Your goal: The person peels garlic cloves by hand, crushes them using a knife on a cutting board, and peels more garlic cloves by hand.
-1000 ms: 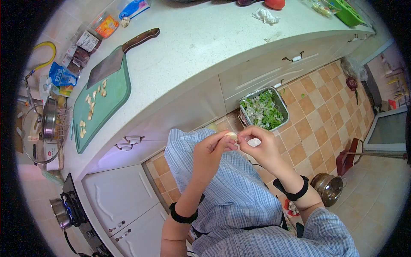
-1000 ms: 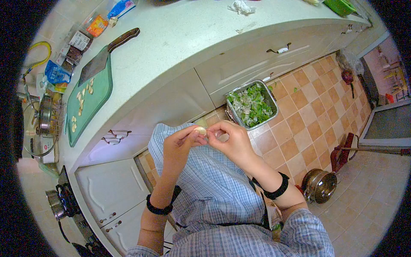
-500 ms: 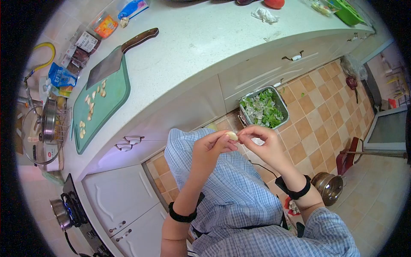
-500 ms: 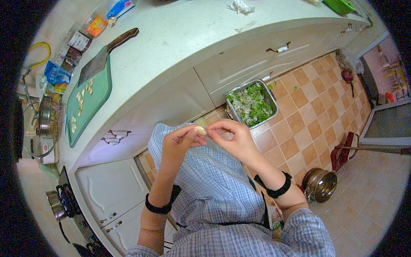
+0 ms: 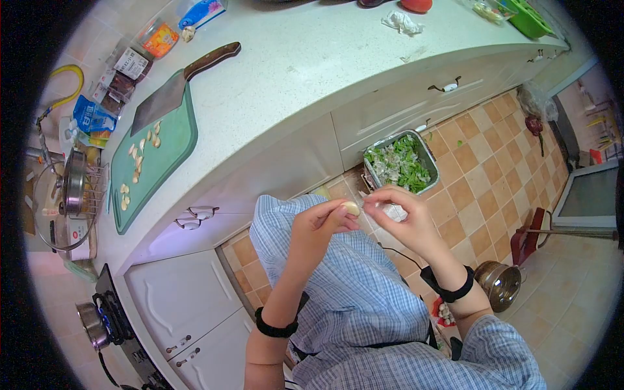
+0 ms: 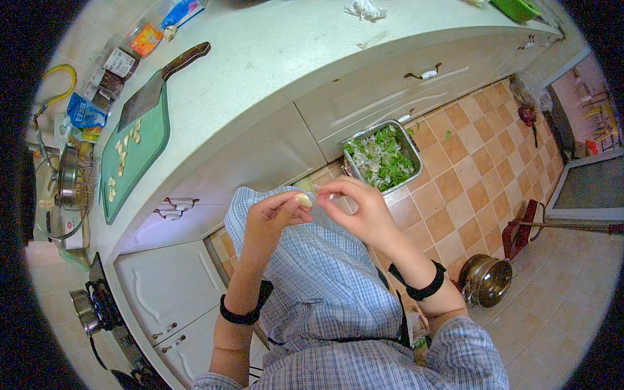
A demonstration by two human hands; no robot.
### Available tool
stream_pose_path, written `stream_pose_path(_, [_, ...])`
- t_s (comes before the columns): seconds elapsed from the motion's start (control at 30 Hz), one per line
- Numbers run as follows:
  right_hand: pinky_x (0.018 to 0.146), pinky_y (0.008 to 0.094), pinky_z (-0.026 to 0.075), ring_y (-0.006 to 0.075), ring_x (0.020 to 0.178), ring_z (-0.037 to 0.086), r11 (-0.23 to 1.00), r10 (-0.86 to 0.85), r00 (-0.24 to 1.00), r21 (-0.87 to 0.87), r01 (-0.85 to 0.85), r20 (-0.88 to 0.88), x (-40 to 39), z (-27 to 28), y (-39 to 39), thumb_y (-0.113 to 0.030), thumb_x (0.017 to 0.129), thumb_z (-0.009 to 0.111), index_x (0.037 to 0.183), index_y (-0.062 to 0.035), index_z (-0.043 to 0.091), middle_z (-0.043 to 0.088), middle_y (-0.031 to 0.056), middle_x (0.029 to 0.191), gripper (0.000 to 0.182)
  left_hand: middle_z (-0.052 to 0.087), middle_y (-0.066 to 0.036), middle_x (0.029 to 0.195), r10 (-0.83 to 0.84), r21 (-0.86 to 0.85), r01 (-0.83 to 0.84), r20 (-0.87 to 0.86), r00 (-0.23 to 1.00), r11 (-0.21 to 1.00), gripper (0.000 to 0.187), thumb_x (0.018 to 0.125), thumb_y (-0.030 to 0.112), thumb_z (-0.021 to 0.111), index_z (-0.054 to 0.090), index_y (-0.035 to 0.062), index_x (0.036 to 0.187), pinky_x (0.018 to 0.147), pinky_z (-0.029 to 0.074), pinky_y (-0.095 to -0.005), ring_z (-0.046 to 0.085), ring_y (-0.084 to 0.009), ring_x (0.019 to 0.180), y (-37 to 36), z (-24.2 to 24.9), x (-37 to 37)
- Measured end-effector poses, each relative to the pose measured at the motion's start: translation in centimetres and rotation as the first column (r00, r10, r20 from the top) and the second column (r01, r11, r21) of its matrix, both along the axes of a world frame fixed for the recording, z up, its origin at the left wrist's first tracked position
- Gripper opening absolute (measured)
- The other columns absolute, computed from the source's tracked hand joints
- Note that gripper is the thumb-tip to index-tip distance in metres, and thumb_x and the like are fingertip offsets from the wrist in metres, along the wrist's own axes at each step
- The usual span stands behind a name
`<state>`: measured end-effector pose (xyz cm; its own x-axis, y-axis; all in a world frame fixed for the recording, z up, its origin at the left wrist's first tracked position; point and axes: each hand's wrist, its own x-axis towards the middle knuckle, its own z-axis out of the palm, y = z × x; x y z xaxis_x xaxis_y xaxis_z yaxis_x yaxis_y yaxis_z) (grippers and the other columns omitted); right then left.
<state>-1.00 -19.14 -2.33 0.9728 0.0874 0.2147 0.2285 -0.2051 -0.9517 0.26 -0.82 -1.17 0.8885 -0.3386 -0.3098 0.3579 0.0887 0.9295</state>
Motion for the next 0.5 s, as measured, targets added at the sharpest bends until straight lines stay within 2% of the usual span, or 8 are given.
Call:
stream_pose_path(0.03, [0.064,0.0286,0.047,0.0192,0.074,0.061,0.998,0.053,0.997,-0.039,-0.050,0.062,0.00,0.04,0.00,-0.007,0.076,0.065,0.084,-0.0013,0.062,0.062,0.0083,0.081,0.011,0.063,-0.012,0.093,-0.001,0.004,0.001,-0.001,1.000,1.000,0.023,0.090,0.009,0.051,0.057,-0.0061,0.106,0.072,0.053,-0.0275,0.063,-0.0167,0.077,-0.03,0.02,0.01])
stream_pose_path(0.23, [0.063,0.0298,0.047,0.0217,0.071,0.060,0.994,0.026,0.997,-0.110,-0.017,0.079,-0.12,-0.11,0.21,-0.005,0.074,0.065,0.081,-0.0016,0.059,0.060,0.0090,0.077,0.011,0.063,-0.012,0.092,-0.006,0.025,0.005,0.029,1.000,1.000,0.024,0.090,0.011,0.052,0.058,-0.0051,0.106,0.071,0.053,-0.0281,0.063,-0.0171,0.076,-0.30,-0.47,-0.27])
stream_pose_path(0.5, [0.063,0.0291,0.046,0.0208,0.072,0.060,0.997,-0.059,0.996,-0.055,0.063,0.074,-0.09,-0.14,0.49,-0.004,0.074,0.064,0.081,-0.0010,0.057,0.060,0.0090,0.078,0.010,0.064,-0.012,0.091,-0.023,0.057,0.020,0.058,0.998,0.998,0.024,0.089,0.011,0.053,0.058,-0.0045,0.106,0.070,0.054,-0.0297,0.064,-0.0185,0.074,-0.28,-0.34,-0.32])
